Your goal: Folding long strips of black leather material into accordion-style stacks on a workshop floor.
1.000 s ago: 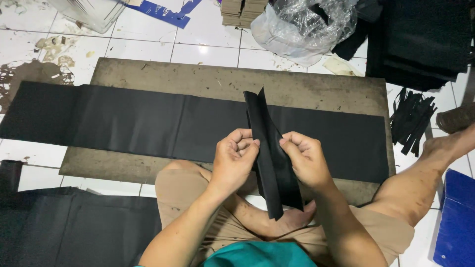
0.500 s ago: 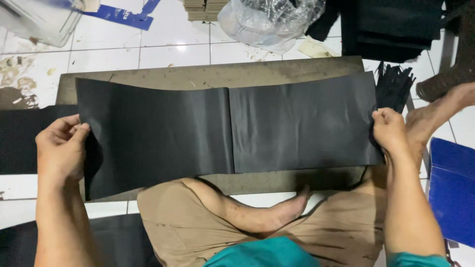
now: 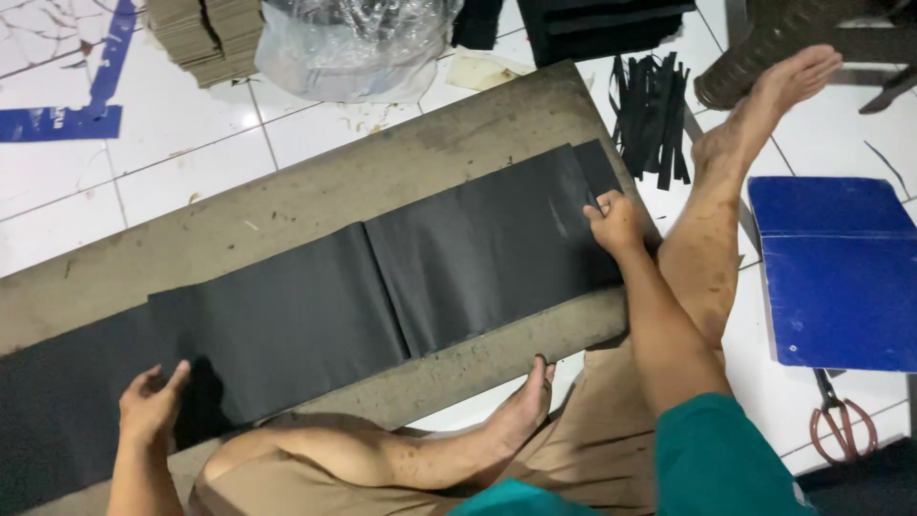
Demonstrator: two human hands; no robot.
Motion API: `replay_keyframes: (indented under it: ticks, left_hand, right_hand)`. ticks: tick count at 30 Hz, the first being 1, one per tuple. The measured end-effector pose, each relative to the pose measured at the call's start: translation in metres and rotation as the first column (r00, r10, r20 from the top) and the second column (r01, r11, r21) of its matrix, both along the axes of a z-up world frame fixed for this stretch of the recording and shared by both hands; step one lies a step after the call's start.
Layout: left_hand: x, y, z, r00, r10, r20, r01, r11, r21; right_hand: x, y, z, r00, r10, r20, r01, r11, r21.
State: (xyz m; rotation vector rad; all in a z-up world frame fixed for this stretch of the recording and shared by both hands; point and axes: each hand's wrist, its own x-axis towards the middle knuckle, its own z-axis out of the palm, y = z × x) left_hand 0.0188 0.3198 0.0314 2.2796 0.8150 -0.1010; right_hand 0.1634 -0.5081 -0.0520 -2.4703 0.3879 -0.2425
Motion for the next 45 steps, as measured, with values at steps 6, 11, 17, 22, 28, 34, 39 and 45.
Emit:
replay_keyframes:
  ticks: [6, 11, 17, 22, 28, 34, 39, 45]
  left_hand:
    - [-0.013, -0.027, 0.005, 0.981, 0.165, -0.104, -0.155, 0.983, 0.098]
    - [-0.017, -0.017, -0.004, 0.985, 0.16, -0.066, -0.161, 0.987, 0.004]
    - [-0.015, -0.036, -0.005, 0.991, 0.135, 0.003, -0.134, 0.987, -0.092]
    - [-0.003, -0.067, 0.024, 0.984, 0.158, -0.087, -0.169, 0.975, -0.146]
    - [-0.007, -0.051, -0.004, 0.981, 0.146, -0.127, -0.158, 0.983, -0.093]
    - [-0.009, -0.051, -0.009, 0.985, 0.138, -0.105, -0.146, 0.986, -0.078]
    - [-0.01, -0.055, -0.011, 0.989, 0.132, -0.063, -0.137, 0.986, -0.093]
    - [-0.006, -0.066, 0.003, 0.974, 0.164, -0.154, -0.176, 0.982, -0.069]
  right_hand:
    - [-0.001, -0.001, -0.001, 0.992, -0.095, -0.08, 0.094, 0.995, -0.014]
    - [-0.007, -0.011, 0.022, 0.985, -0.164, -0.055, 0.162, 0.986, -0.048]
    - [-0.004, -0.005, 0.053, 0.966, -0.229, -0.12, 0.219, 0.972, -0.088]
    - [0.003, -0.024, 0.025, 0.964, -0.254, -0.079, 0.242, 0.961, -0.135]
    - [0.001, -0.029, 0.021, 0.956, -0.279, -0.089, 0.267, 0.956, -0.123]
    - [-0.001, -0.027, 0.022, 0.969, -0.245, -0.043, 0.24, 0.967, -0.089]
    - [-0.001, -0.029, 0.019, 0.978, -0.21, -0.004, 0.208, 0.968, -0.138]
    - [-0.006, -0.021, 0.018, 0.985, -0.162, 0.064, 0.173, 0.959, -0.226]
